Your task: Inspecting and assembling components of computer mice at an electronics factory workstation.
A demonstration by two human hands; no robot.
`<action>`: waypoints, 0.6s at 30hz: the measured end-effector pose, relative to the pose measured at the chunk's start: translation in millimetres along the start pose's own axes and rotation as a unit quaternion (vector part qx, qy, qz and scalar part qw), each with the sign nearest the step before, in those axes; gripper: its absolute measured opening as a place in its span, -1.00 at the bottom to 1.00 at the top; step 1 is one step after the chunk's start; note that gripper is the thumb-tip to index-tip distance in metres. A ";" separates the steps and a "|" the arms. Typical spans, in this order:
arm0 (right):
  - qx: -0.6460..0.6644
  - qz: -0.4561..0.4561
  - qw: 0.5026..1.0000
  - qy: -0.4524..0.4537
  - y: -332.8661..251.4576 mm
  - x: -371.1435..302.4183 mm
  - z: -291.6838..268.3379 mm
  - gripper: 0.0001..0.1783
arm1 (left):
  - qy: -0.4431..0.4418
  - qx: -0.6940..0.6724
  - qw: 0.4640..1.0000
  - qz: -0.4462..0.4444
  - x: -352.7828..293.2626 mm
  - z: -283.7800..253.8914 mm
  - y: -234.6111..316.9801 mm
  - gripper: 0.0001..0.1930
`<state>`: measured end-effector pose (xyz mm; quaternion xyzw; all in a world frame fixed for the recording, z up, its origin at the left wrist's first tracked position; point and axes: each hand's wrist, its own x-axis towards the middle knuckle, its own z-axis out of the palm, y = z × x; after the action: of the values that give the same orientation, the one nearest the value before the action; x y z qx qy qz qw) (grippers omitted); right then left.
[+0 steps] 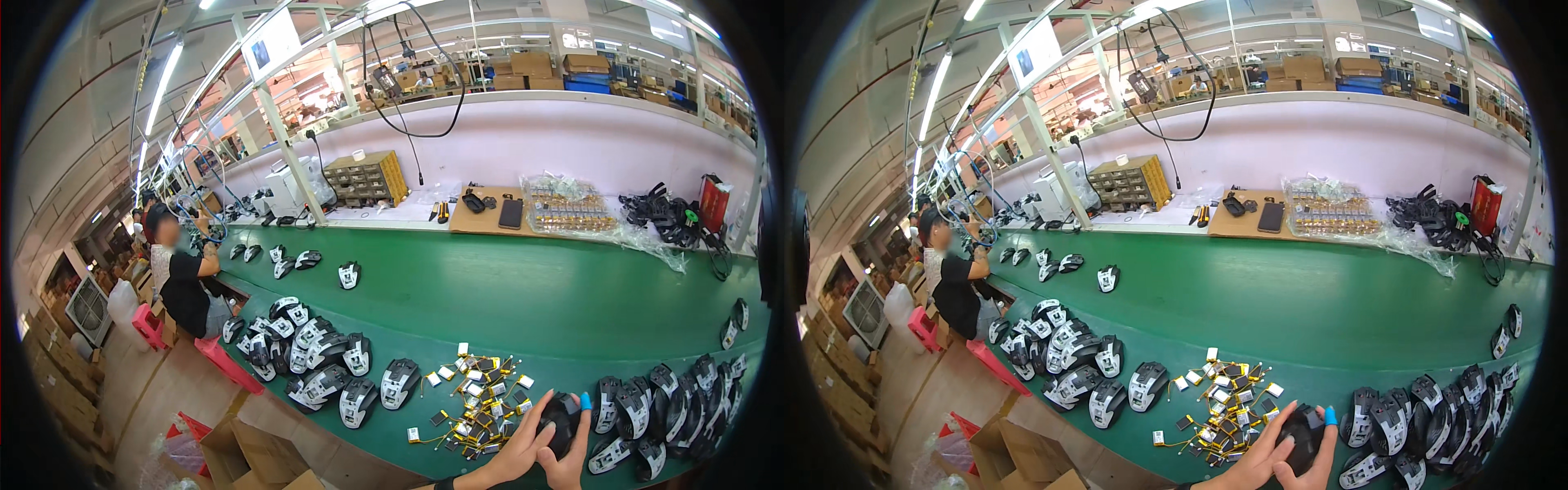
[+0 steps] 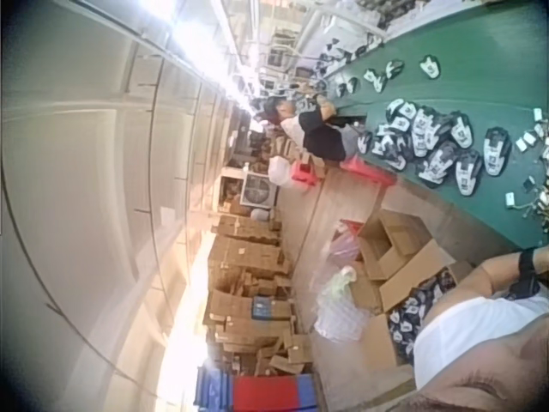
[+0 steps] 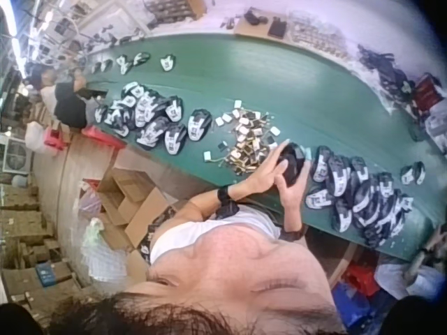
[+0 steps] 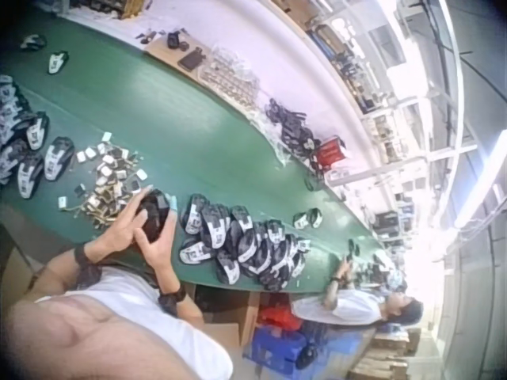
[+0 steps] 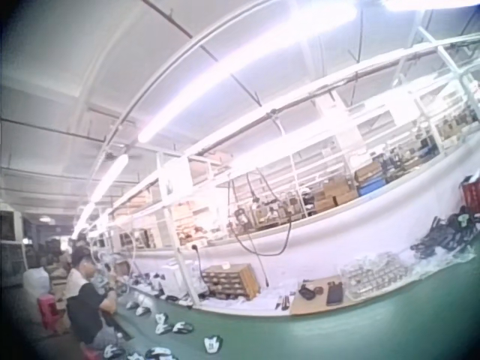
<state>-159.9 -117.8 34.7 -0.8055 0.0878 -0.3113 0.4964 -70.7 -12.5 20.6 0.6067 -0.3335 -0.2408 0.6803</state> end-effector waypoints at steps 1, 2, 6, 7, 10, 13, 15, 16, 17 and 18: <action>0.001 0.038 0.999 0.017 11.5 -7.2 2.9 0.16 | -0.009 -0.021 0.999 0.024 1.3 2.1 -3.3 -0.36; 0.002 0.040 0.999 0.015 13.9 -8.1 2.9 0.16 | -0.007 -0.020 1.000 0.022 -0.2 0.9 -5.5 -0.36; -0.092 0.075 0.991 0.062 31.0 -22.3 -19.5 0.16 | -0.090 -0.224 0.967 -0.082 2.5 6.5 27.7 -0.30; -0.054 0.106 0.992 0.047 24.1 -26.1 -37.4 0.13 | -0.168 -0.185 0.965 -0.073 5.1 5.3 42.7 -0.29; 0.271 0.159 0.949 -0.019 4.6 -42.2 -91.4 0.07 | -0.406 -0.112 0.904 -0.077 24.2 -26.5 65.9 -0.33; 0.351 0.265 0.896 -0.066 -0.4 -95.8 -129.5 -0.04 | -0.376 0.146 0.910 -0.098 61.2 -79.7 117.6 -0.53; 0.411 0.358 0.831 -0.108 -6.0 -138.1 -150.9 -0.15 | -0.243 0.329 0.912 0.007 94.4 -123.1 106.2 -0.59; 0.434 0.403 0.796 -0.124 -9.9 -144.9 -157.1 -0.20 | -0.159 0.333 0.929 -0.030 121.4 -150.2 94.9 -0.66; 0.411 0.420 0.794 -0.157 -9.4 -146.1 -152.9 -0.22 | -0.062 0.401 0.913 0.046 145.3 -190.3 73.5 -0.69; 0.383 0.414 0.800 -0.205 0.2 -124.6 -129.8 -0.24 | 0.032 0.494 0.868 0.045 161.9 -236.5 65.7 -0.66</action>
<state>-334.8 -158.5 23.6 -0.4821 0.1828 0.0876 0.8523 207.8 35.8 101.6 0.8549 -0.4142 0.0058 0.3125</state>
